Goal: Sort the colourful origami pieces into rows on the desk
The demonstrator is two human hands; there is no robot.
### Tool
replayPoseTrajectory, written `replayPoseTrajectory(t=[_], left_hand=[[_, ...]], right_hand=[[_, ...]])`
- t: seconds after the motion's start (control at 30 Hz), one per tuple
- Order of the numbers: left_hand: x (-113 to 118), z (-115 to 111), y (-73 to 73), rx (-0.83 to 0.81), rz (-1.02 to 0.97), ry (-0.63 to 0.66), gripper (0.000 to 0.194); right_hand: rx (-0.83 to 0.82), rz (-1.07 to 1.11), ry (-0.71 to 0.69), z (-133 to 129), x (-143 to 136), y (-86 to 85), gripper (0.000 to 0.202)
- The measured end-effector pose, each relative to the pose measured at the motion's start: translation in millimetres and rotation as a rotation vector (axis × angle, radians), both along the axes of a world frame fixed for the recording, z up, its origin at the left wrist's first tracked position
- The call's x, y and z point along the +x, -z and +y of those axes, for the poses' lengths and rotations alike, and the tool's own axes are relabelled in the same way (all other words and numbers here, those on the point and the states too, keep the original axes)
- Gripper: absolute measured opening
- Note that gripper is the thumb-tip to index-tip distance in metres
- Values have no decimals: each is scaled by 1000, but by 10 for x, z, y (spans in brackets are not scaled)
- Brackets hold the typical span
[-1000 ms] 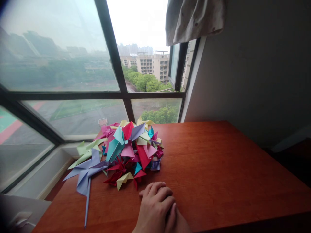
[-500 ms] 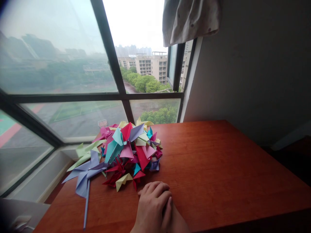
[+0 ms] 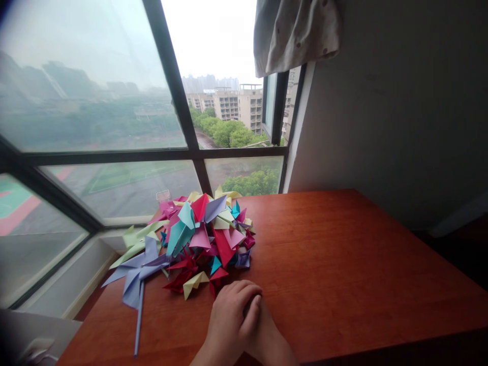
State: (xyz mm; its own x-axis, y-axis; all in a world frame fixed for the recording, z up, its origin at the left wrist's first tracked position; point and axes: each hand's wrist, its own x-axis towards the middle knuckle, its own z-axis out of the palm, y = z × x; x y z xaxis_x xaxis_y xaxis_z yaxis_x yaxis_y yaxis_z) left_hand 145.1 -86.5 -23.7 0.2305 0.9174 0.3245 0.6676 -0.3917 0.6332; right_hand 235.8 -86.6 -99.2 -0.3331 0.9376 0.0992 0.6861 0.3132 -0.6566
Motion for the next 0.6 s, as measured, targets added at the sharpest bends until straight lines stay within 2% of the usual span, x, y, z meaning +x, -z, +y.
replayPoseTrajectory(t=[0.1,0.2,0.27,0.33,0.43,0.5,0.6], left_hand=[[-30,-6,13,-6,-79,26,26],[-127,-7,5,1,-175,62,28],[-285,32,-61,37,-191,40,32],[-530,133,-194,133,-161,-48,29],[-981,427,-459,278,-105,-332,23],[-1246,702,-599,306,-15,-476,26],[-1476,1143,-648,278,132,-513,44]], right_hand=[[-15,-24,-43,43,-32,-218,33],[-41,96,-80,91,-2,-356,27],[-99,265,-99,160,75,-425,24],[-110,427,-44,273,184,-518,24],[27,527,109,528,309,-768,26],[172,504,135,731,285,-1000,25],[377,302,94,1011,35,-1335,24]])
